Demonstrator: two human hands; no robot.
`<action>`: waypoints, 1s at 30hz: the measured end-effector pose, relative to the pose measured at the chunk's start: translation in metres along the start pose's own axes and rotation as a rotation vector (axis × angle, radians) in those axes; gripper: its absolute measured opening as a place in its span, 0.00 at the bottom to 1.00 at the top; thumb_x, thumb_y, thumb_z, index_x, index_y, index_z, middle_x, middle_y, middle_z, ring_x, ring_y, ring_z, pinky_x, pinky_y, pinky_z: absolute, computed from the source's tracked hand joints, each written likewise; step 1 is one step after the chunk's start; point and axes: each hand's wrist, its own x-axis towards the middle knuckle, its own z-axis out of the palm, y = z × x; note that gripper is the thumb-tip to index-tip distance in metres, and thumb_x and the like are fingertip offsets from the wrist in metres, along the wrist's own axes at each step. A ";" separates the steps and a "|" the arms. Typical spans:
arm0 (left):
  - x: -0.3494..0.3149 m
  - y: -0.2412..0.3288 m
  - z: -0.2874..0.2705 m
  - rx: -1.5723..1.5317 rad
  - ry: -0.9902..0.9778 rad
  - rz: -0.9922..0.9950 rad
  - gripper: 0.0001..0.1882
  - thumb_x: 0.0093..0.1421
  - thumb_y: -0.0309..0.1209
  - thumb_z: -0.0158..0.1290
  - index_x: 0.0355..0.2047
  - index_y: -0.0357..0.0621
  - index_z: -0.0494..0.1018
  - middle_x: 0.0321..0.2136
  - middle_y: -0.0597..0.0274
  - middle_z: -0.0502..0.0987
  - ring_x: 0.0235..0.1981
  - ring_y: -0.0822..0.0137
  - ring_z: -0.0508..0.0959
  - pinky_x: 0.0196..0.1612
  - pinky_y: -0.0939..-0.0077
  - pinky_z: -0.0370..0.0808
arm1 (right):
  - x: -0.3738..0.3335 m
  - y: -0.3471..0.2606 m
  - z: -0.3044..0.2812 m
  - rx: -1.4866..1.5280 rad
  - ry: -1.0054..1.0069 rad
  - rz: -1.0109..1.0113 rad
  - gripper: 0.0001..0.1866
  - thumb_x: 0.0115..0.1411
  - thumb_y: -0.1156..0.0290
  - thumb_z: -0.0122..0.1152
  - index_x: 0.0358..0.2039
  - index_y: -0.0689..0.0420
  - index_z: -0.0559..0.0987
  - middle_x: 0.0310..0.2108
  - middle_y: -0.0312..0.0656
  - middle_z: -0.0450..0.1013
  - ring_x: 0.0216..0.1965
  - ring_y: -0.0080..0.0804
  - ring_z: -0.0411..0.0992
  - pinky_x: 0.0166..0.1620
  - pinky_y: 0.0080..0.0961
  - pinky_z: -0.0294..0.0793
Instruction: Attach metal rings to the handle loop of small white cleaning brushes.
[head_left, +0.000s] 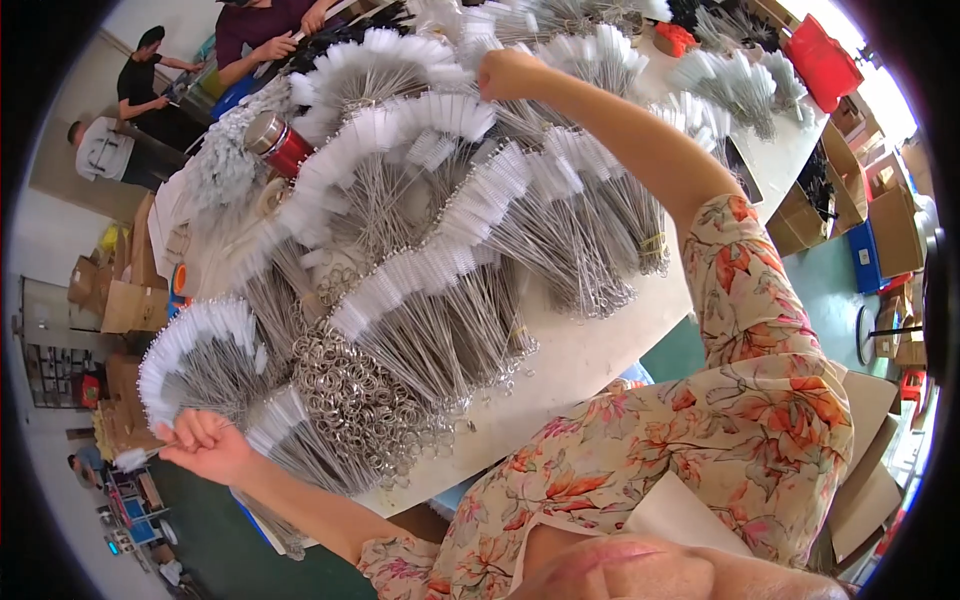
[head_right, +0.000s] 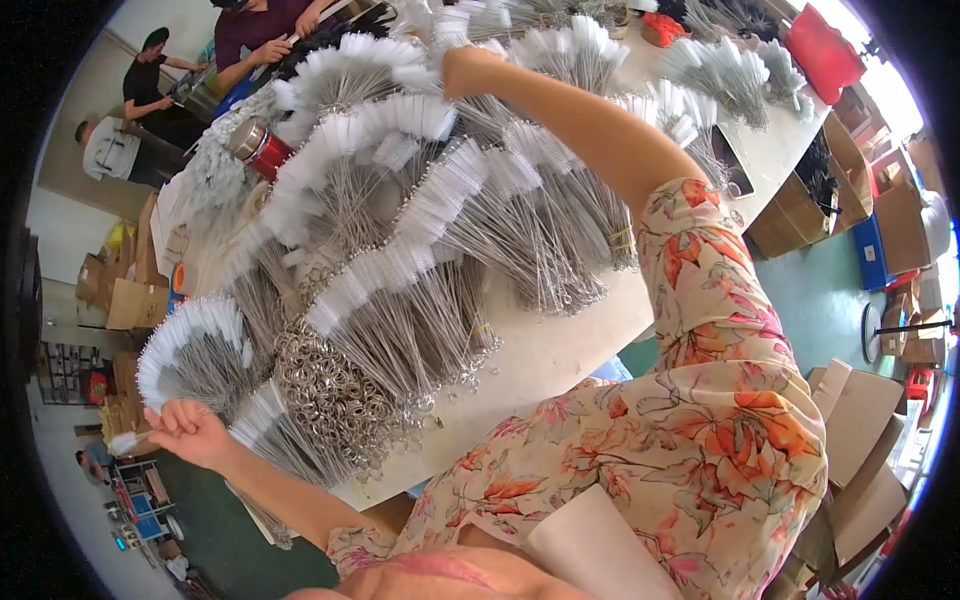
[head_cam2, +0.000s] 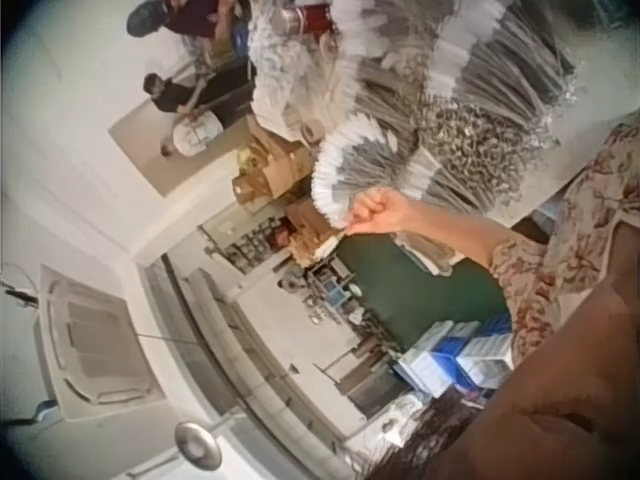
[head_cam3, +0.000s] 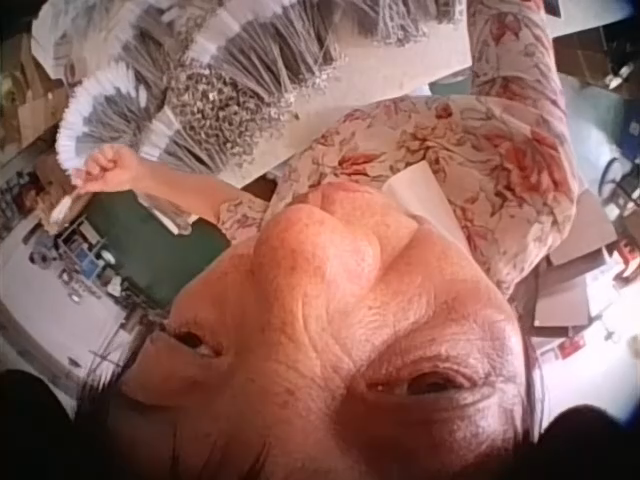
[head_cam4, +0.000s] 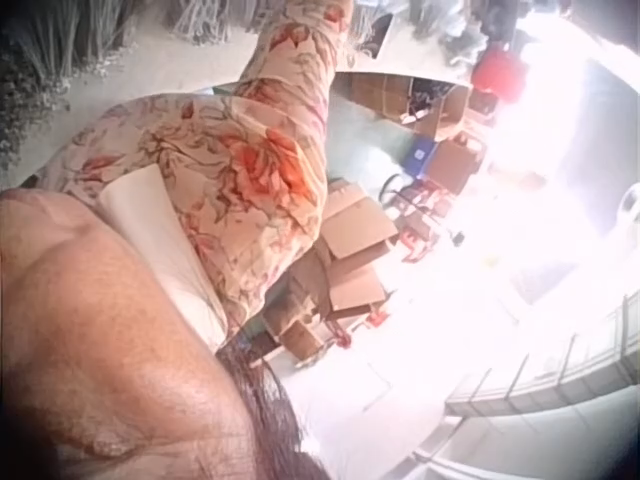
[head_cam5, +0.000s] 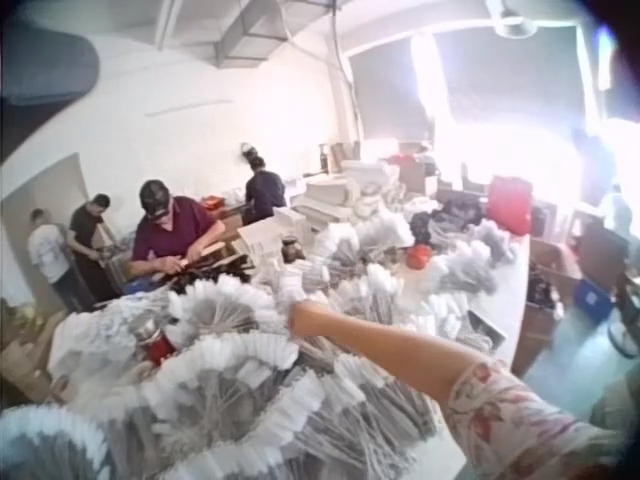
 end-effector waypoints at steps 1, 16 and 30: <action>-0.008 -0.005 0.008 0.007 0.052 -0.103 0.19 0.64 0.41 0.40 0.44 0.37 0.65 0.17 0.70 0.55 0.16 0.78 0.52 0.15 0.83 0.49 | -0.003 -0.006 0.006 -0.018 0.026 0.087 0.14 0.41 0.59 0.62 0.30 0.47 0.80 0.31 0.40 0.76 0.34 0.39 0.74 0.38 0.33 0.72; -0.120 -0.069 0.040 0.239 0.394 -0.526 0.12 0.63 0.33 0.44 0.38 0.34 0.69 0.25 0.65 0.65 0.20 0.76 0.59 0.24 0.81 0.60 | -0.024 -0.035 -0.053 0.148 0.809 -0.164 0.11 0.54 0.63 0.51 0.29 0.57 0.75 0.26 0.45 0.73 0.31 0.41 0.73 0.36 0.37 0.71; -0.145 -0.077 0.115 0.910 -0.081 -0.357 0.12 0.62 0.28 0.42 0.40 0.34 0.70 0.22 0.65 0.70 0.17 0.77 0.69 0.21 0.85 0.67 | -0.101 -0.128 -0.060 1.213 0.445 -0.519 0.10 0.62 0.67 0.44 0.38 0.59 0.69 0.29 0.39 0.70 0.30 0.30 0.71 0.33 0.25 0.73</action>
